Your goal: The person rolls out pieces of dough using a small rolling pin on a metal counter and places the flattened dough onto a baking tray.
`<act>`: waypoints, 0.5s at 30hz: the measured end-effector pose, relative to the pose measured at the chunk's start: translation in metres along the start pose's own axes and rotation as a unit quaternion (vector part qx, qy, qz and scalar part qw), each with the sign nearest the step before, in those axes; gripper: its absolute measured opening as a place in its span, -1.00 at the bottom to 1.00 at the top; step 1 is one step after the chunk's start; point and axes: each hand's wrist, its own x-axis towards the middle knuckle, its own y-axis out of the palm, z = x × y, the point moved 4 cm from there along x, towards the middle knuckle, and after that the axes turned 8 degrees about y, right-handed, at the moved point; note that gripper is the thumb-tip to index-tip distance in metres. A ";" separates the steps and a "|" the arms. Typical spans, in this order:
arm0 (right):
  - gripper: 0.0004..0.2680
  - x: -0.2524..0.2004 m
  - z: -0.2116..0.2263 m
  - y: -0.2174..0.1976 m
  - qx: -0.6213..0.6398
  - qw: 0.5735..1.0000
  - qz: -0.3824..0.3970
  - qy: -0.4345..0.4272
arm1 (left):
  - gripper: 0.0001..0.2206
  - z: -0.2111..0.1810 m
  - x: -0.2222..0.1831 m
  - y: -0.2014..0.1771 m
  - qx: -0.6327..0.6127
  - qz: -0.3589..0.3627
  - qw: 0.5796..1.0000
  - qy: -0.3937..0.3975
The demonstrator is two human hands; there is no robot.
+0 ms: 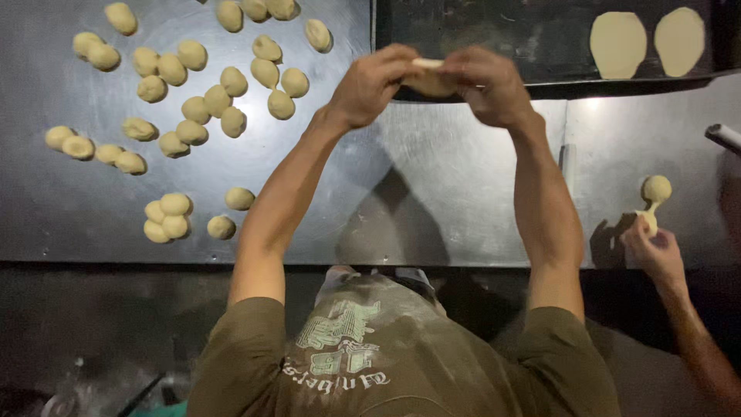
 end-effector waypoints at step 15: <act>-0.76 0.041 -0.125 0.023 0.076 0.996 0.028 0.047 | -0.73 0.114 -0.004 0.063 0.000 -0.049 0.998 -0.047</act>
